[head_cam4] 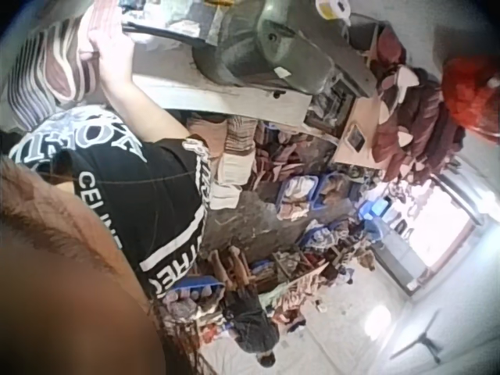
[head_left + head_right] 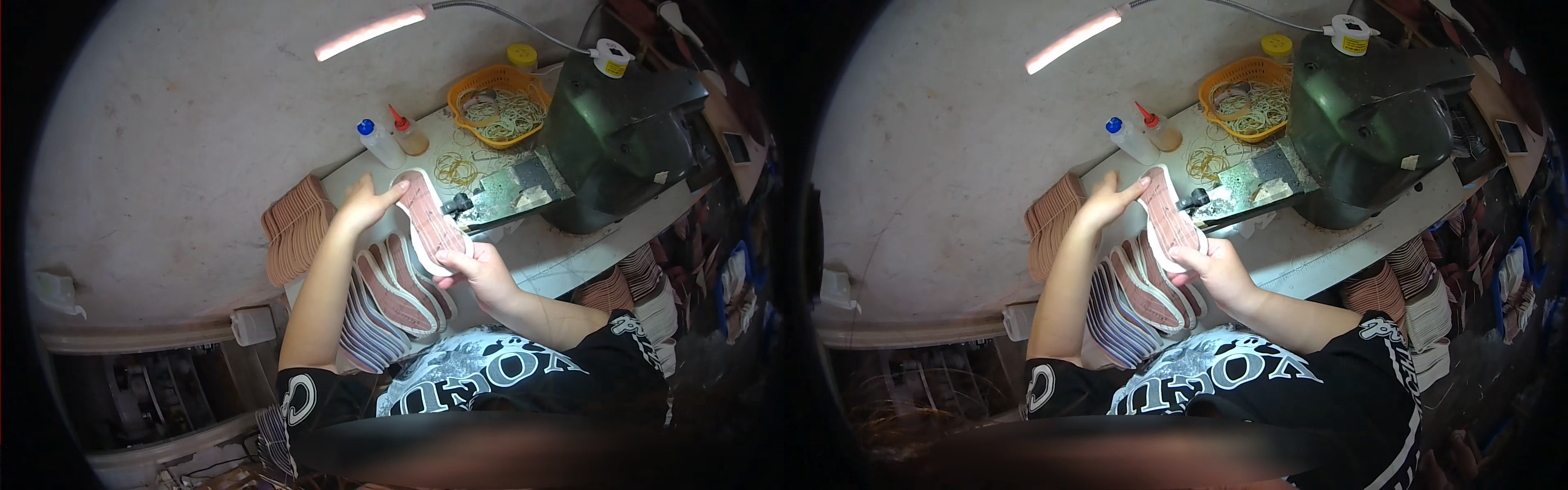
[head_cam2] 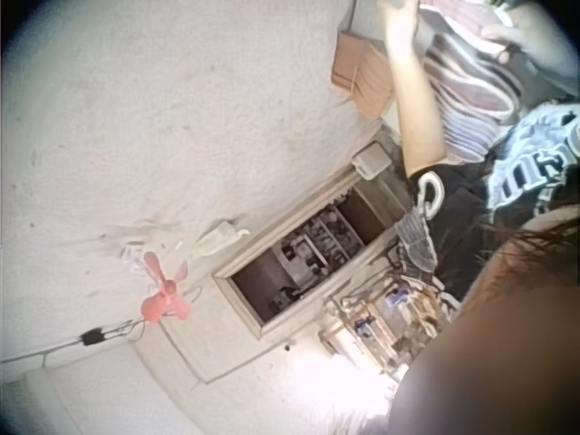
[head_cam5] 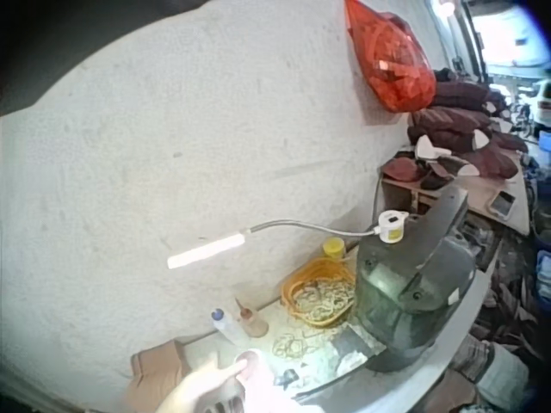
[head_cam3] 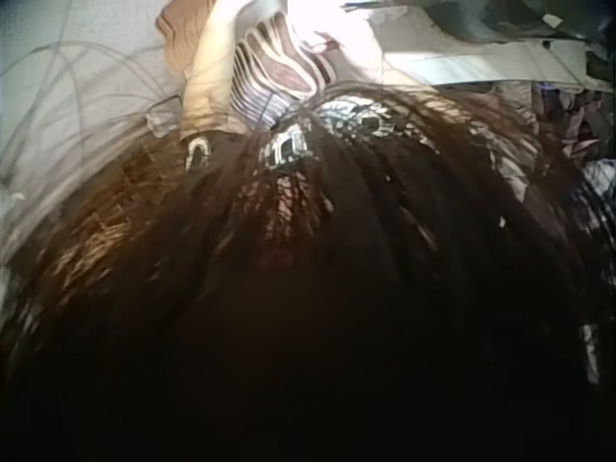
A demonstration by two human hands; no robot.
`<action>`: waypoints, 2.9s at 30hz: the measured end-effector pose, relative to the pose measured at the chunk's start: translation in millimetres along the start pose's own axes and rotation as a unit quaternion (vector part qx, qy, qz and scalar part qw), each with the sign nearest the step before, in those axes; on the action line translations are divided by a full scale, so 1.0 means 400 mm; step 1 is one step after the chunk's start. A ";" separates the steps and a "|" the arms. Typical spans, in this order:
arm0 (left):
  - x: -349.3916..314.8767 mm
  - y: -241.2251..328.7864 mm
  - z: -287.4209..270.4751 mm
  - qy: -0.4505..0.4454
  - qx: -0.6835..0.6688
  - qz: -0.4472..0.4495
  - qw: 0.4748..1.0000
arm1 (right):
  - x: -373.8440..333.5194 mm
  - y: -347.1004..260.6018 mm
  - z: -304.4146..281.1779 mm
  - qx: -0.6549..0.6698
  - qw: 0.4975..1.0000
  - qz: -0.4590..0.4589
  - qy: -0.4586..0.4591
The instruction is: Aligning and preparing shoe insole components at a manufacturing workstation.
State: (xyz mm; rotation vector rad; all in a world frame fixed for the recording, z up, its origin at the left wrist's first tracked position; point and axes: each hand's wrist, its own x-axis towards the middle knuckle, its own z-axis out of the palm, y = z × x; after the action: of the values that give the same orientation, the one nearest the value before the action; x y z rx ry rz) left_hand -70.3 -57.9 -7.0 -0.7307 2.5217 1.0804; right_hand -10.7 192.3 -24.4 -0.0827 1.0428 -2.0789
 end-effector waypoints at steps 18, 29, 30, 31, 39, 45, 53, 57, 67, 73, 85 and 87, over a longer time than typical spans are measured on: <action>0.019 0.152 -0.073 -0.341 0.208 0.280 0.873 | 0.059 -0.039 0.037 0.016 0.997 0.037 0.073; -0.110 0.065 -0.033 -0.227 0.146 0.250 0.930 | 0.050 -0.044 0.018 -0.039 0.995 0.041 0.082; -0.121 0.058 -0.025 -0.229 0.125 0.226 0.939 | 0.050 -0.045 0.015 -0.048 0.995 0.037 0.078; -0.132 0.050 -0.016 -0.231 0.104 0.200 0.946 | 0.052 -0.044 0.009 -0.058 0.995 0.035 0.068; -0.176 0.019 0.059 -0.234 -0.112 0.096 0.961 | 0.054 -0.059 -0.008 -0.133 0.987 0.067 0.055; -0.200 0.073 0.051 -0.292 -0.174 -0.051 0.939 | 0.047 -0.073 -0.029 -0.170 0.979 0.109 0.018; -0.189 0.066 0.065 -0.267 -0.262 -0.084 0.924 | -0.077 -0.141 -0.095 -0.221 0.946 0.183 -0.150; -0.176 0.068 0.054 -0.238 -0.209 -0.061 0.947 | -0.099 -0.109 -0.116 -0.165 0.979 0.116 -0.026; -0.096 0.052 0.033 -0.141 -0.164 -0.056 0.975 | -0.008 -0.076 -0.067 -0.006 0.994 0.096 -0.046; -0.131 -0.013 0.058 -0.062 -0.310 0.061 0.947 | -0.003 -0.031 0.024 -0.029 0.994 0.071 -0.074; -0.465 -0.080 0.191 0.129 -0.513 0.170 0.832 | -0.014 -0.055 0.080 -0.457 0.867 -0.155 -0.124; -0.477 -0.088 0.208 0.156 -0.454 0.187 0.857 | -0.018 -0.071 0.085 -0.518 0.811 -0.217 -0.164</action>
State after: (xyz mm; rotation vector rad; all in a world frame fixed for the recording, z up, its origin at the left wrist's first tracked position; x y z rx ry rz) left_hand 113.0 46.2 3.7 -0.6524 2.3513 2.5530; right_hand -10.5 185.1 20.1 -1.2763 1.9252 -1.4937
